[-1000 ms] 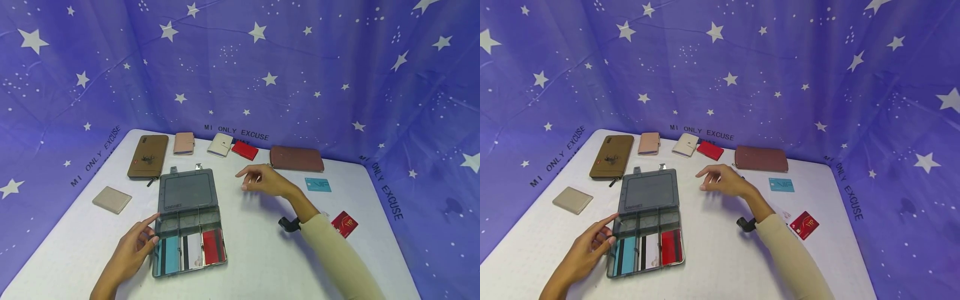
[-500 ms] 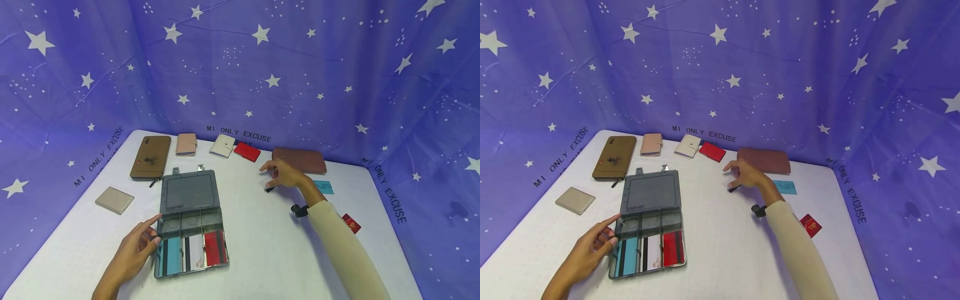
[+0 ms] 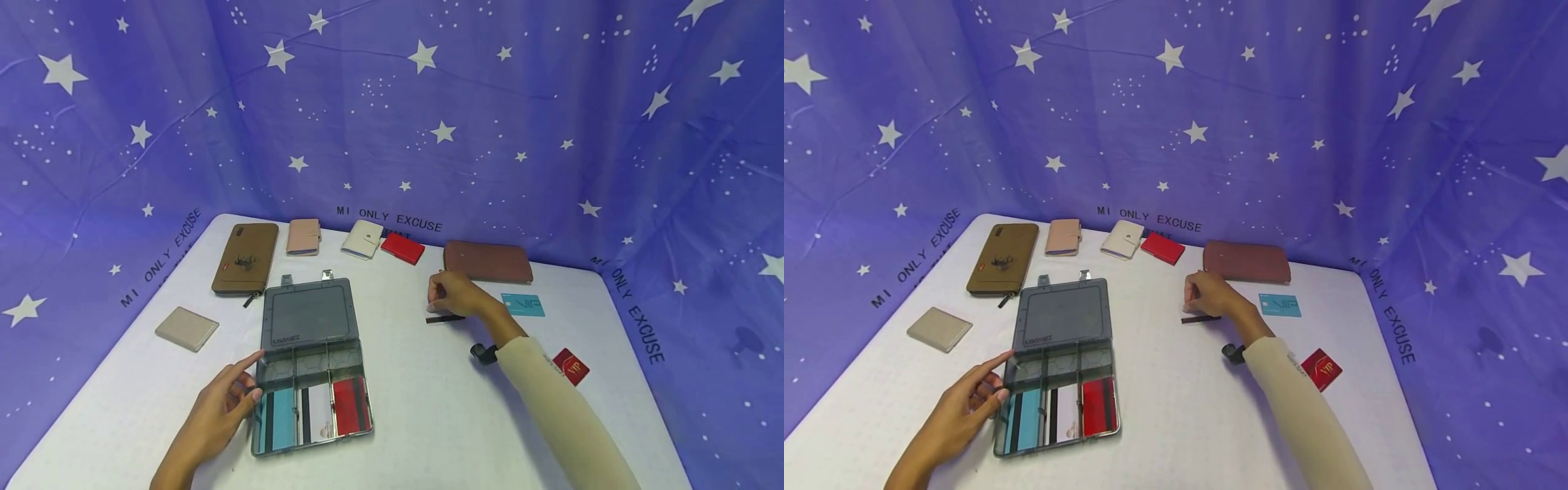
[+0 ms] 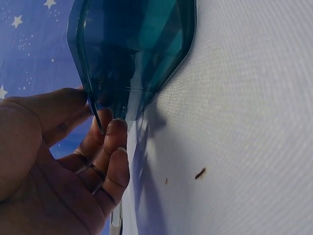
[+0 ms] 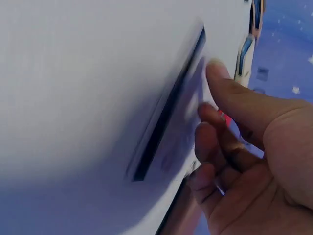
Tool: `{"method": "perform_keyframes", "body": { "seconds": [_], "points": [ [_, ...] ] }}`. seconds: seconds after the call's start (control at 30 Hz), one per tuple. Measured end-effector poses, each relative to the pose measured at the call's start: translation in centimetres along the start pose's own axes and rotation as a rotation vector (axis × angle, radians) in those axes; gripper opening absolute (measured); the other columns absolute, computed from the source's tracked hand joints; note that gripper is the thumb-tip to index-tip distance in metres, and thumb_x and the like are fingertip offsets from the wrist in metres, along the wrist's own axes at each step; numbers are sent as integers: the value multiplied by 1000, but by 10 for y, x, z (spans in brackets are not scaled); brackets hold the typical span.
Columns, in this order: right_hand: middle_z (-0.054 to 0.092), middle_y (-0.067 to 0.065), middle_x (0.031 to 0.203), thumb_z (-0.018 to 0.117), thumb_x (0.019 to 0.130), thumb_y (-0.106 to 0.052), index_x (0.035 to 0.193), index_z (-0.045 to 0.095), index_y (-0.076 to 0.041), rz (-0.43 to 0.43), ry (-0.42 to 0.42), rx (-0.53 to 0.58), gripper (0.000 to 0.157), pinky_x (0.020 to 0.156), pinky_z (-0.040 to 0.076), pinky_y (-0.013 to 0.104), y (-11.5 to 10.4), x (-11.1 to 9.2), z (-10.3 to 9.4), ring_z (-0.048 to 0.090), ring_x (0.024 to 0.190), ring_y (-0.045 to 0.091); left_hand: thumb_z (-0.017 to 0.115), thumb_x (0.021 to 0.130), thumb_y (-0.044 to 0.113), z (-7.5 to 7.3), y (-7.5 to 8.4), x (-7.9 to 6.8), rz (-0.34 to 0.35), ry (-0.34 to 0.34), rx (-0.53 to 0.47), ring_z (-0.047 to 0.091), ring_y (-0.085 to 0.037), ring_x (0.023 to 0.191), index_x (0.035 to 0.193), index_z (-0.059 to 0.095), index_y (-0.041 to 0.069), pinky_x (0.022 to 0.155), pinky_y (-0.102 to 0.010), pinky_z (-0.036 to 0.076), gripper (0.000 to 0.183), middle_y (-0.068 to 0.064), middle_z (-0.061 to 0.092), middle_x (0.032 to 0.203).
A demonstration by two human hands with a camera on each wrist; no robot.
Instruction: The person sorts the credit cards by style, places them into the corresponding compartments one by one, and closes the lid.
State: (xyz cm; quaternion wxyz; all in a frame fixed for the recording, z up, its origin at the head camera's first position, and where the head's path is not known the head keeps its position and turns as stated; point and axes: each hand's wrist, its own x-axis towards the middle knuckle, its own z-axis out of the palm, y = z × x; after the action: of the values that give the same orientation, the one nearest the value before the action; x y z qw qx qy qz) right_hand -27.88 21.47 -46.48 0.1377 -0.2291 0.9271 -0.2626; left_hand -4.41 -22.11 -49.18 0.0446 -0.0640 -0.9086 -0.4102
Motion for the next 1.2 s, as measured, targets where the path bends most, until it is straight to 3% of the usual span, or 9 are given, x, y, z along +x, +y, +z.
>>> {"method": "perform_keyframes", "body": {
  "seconds": [0.1,0.2,0.3,0.43,0.6,0.83,0.93,1.07,1.2],
  "points": [
    [60,5,85,88,75,-12,86,64,-10,-4,-16,-26,27,75,48,33,-10,-3,3,55,84,21,69,93,9,0,0,0,-2,-1,-5,51,-1,74,147,48,18,61,-21,45,59,1,53,96],
    [60,6,101,93,68,-18,98,62,-12,27,-52,-107,43,91,48,39,-19,-10,4,56,111,29,69,93,9,1,1,0,-1,1,-8,51,-1,74,147,48,18,61,-21,46,59,1,53,96],
    [55,9,115,96,62,-20,108,59,-15,75,-106,-164,59,97,46,43,-24,-19,1,52,121,33,69,93,9,1,1,0,4,2,-9,51,-1,75,147,48,18,61,-21,46,58,1,54,97],
    [51,7,109,96,60,-15,105,60,-18,84,-165,-186,57,84,46,36,-23,-25,-2,52,98,22,69,93,9,1,1,0,16,9,0,51,-1,75,147,48,18,62,-21,46,58,2,54,97],
    [49,2,92,95,63,-20,89,62,-17,37,-194,-195,42,76,41,32,-17,-25,1,47,86,17,69,93,9,0,-1,-1,7,11,2,51,-1,75,147,48,20,61,-21,46,59,2,54,97],
    [55,-2,74,83,80,-14,84,63,-13,-133,-203,4,21,64,45,26,-42,-32,13,51,72,11,69,93,10,2,-2,-1,12,13,6,51,-1,74,147,49,21,61,-21,45,59,3,54,96],
    [57,0,72,77,87,-9,95,62,-12,-235,-193,144,17,58,45,23,-62,-34,18,54,64,15,69,93,9,2,-1,-1,12,14,10,51,-1,74,147,48,21,61,-21,45,59,2,54,96],
    [61,8,73,71,92,-7,118,61,-13,-324,-203,372,29,54,48,26,-91,-38,28,61,59,32,69,94,10,3,-1,-1,7,15,17,51,0,75,148,48,22,61,-21,46,59,2,54,97],
    [66,8,73,75,90,-12,122,63,-20,-301,-186,507,35,54,52,32,-121,-43,48,63,61,40,68,94,11,3,0,-1,1,13,20,51,-1,75,148,48,22,62,-21,46,59,2,54,97]
  ]
}}
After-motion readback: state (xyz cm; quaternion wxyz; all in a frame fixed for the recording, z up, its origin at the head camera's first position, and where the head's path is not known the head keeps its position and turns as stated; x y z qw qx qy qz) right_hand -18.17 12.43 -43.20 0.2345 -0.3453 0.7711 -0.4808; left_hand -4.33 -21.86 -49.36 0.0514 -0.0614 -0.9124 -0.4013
